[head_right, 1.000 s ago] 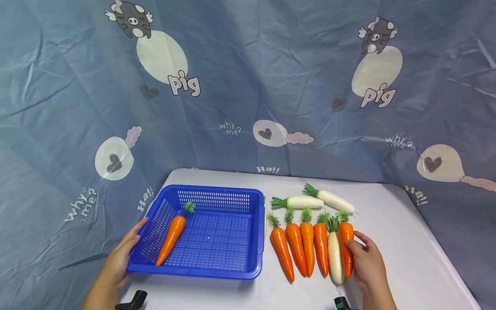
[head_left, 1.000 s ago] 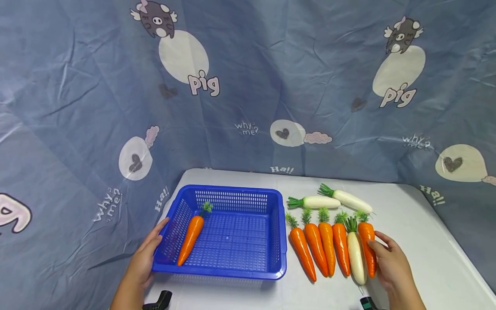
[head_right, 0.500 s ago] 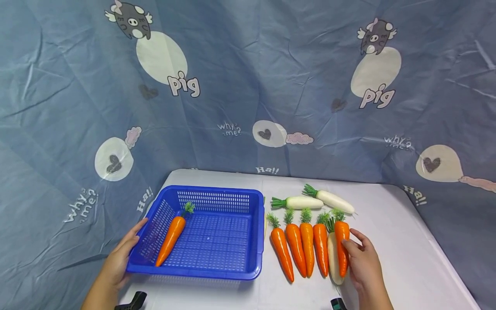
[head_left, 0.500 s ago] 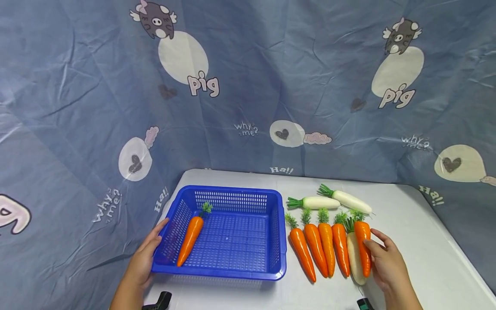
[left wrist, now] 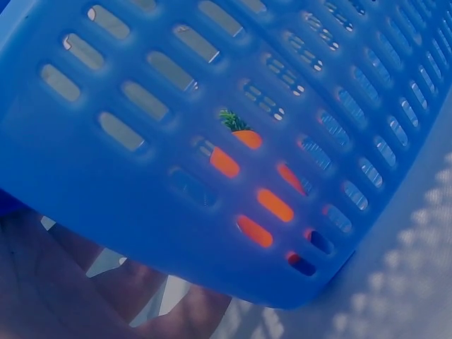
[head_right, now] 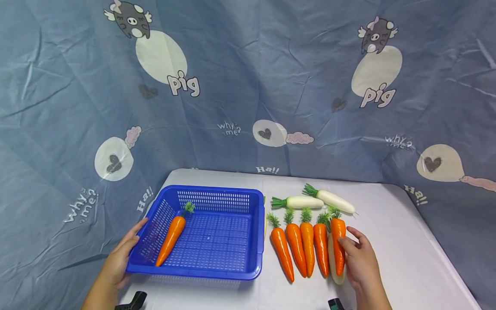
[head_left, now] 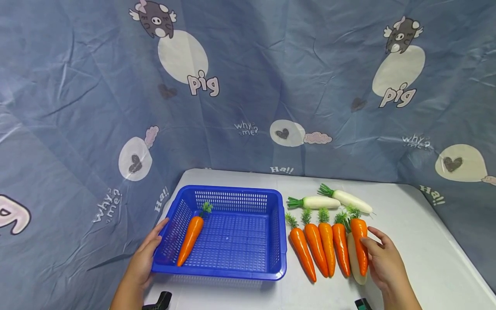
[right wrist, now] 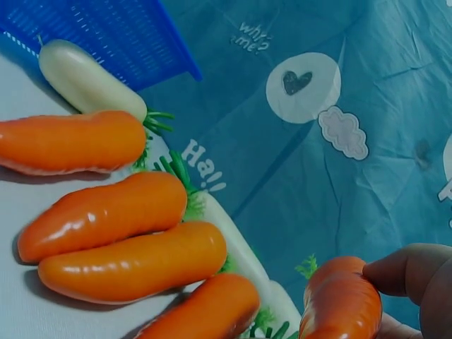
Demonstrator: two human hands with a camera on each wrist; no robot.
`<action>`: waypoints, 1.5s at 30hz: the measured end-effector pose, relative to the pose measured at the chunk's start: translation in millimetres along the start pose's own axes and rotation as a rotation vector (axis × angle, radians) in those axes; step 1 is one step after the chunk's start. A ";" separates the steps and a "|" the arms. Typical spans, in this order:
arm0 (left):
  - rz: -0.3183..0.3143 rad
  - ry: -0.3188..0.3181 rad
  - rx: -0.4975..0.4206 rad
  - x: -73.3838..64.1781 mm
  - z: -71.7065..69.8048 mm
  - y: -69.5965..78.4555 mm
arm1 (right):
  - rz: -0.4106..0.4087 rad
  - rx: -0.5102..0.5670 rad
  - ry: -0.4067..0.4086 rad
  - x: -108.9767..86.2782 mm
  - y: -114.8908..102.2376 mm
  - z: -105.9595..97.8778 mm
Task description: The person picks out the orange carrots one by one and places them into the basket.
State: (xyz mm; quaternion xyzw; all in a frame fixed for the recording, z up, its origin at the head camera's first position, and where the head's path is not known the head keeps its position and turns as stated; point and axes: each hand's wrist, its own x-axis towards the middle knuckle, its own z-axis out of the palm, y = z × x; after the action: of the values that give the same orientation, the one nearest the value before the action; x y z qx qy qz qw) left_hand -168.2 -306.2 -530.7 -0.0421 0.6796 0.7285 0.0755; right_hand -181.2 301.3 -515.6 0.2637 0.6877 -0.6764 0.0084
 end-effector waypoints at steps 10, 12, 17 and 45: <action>-0.013 0.004 0.011 0.0 0.9 0.3 | -0.012 0.002 -0.048 -6.8 -2.3 6.7; -0.015 0.005 0.013 0.2 1.1 0.6 | -0.013 0.005 -0.056 -8.7 -2.4 8.3; -0.025 0.019 0.021 0.7 1.1 1.4 | -0.027 0.012 -0.085 -11.5 -2.6 12.8; -0.020 0.014 0.011 2.1 0.2 0.3 | -0.056 0.048 -0.172 -21.1 2.7 34.8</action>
State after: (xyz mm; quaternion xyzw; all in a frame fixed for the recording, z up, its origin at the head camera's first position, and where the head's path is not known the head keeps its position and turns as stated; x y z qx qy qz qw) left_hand -170.3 -305.8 -530.8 -0.0534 0.6837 0.7236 0.0784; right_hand -174.1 261.2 -513.3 0.1858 0.6752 -0.7126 0.0422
